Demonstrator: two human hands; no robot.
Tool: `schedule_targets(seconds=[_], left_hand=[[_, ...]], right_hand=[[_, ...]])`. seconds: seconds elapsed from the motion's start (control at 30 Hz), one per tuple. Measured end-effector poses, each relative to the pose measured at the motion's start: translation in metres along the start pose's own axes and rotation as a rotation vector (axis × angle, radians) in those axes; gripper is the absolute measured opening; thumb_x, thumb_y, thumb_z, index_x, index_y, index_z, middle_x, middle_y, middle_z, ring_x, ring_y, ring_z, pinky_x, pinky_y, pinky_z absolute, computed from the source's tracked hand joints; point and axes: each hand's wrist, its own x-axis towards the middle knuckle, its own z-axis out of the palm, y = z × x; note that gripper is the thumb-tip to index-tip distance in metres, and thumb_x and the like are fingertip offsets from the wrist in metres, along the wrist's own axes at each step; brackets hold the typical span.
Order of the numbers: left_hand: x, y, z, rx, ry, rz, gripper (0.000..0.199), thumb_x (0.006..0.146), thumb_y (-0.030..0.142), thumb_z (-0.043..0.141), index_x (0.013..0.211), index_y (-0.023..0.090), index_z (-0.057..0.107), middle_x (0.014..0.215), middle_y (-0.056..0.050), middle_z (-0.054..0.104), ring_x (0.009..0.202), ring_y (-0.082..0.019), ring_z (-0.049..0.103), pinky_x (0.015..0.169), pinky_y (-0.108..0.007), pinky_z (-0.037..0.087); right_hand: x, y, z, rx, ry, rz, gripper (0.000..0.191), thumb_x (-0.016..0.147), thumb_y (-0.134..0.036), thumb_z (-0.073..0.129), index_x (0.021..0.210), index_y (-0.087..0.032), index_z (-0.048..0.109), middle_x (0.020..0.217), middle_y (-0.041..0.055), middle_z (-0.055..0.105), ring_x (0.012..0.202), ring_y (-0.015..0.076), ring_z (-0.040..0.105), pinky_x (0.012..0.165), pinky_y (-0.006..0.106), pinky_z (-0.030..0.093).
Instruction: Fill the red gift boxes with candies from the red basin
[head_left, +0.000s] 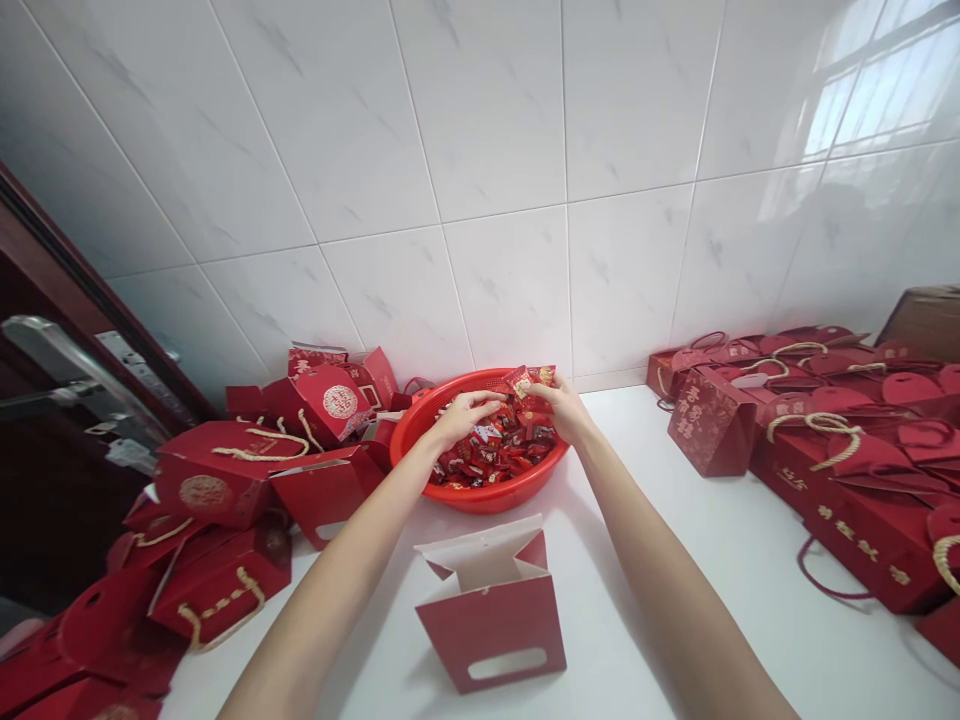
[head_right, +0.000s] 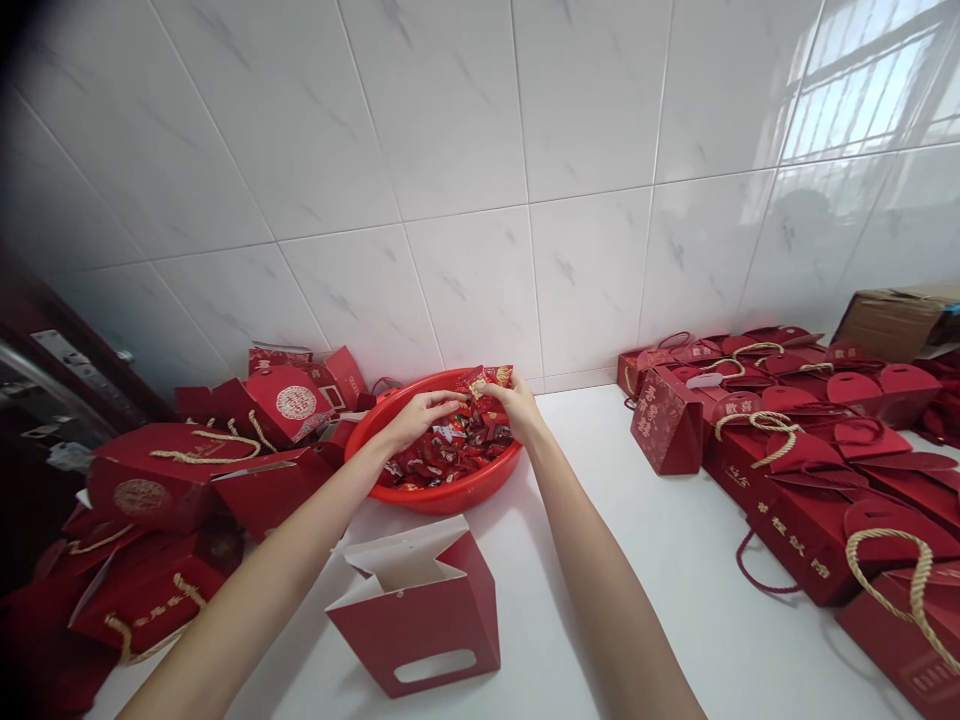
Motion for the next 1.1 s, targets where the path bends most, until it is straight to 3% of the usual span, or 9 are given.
schedule_targets(seconds=[0.13,0.3,0.5,0.77,0.9,1.1], left_hand=[[0.0,0.0,-0.001,-0.092,0.025,0.009,0.061,0.063,0.045,0.085,0.114,0.016,0.072,0.124,-0.011,0.07,0.11,-0.027,0.065,0.097,-0.041,0.05],[0.002,-0.002,-0.003,-0.094,0.092,0.057,0.059,0.055,0.045,0.089,0.103,0.015,0.075,0.114,-0.01,0.075,0.109,-0.03,0.066,0.101,-0.044,0.048],[0.0,0.002,0.0,-0.173,0.174,0.098,0.052,0.058,0.046,0.087,0.098,0.015,0.076,0.103,-0.008,0.077,0.094,-0.025,0.07,0.091,-0.041,0.054],[0.003,-0.002,0.001,-0.246,0.223,0.134,0.059,0.062,0.049,0.085,0.11,0.016,0.076,0.1,-0.008,0.078,0.075,-0.02,0.07,0.079,-0.037,0.058],[0.004,-0.005,0.0,-0.141,0.288,0.249,0.05,0.073,0.048,0.078,0.109,0.014,0.076,0.083,-0.006,0.077,0.07,-0.018,0.068,0.068,-0.032,0.056],[0.001,-0.005,0.004,0.115,0.233,0.468,0.032,0.078,0.04,0.073,0.103,0.02,0.079,0.095,-0.007,0.074,0.084,-0.018,0.067,0.076,-0.029,0.054]], right_hand=[[0.0,0.0,0.0,-0.002,0.005,-0.004,0.021,0.066,-0.02,0.076,0.084,-0.023,0.065,0.076,-0.0009,0.07,0.064,0.0156,0.065,0.05,0.025,0.054],[0.001,0.002,-0.001,0.0,0.012,-0.012,0.026,0.064,-0.021,0.076,0.088,-0.022,0.064,0.078,-0.0009,0.071,0.066,0.0159,0.067,0.05,0.024,0.055],[0.001,0.003,0.001,-0.012,0.03,-0.015,0.026,0.067,-0.023,0.077,0.089,-0.021,0.063,0.082,0.0003,0.073,0.067,0.0168,0.068,0.048,0.025,0.055],[0.005,0.006,0.001,-0.019,0.042,0.016,0.024,0.07,-0.02,0.075,0.091,-0.021,0.062,0.082,-0.0003,0.072,0.069,0.0148,0.069,0.059,0.026,0.058],[0.008,0.009,0.0,-0.042,0.058,0.022,0.023,0.073,-0.019,0.072,0.091,-0.021,0.06,0.083,0.0006,0.071,0.071,0.0158,0.069,0.057,0.026,0.058],[0.008,0.01,-0.002,-0.106,0.021,0.032,0.026,0.071,-0.024,0.075,0.09,-0.021,0.057,0.085,0.0006,0.07,0.07,0.0172,0.069,0.054,0.028,0.057]])
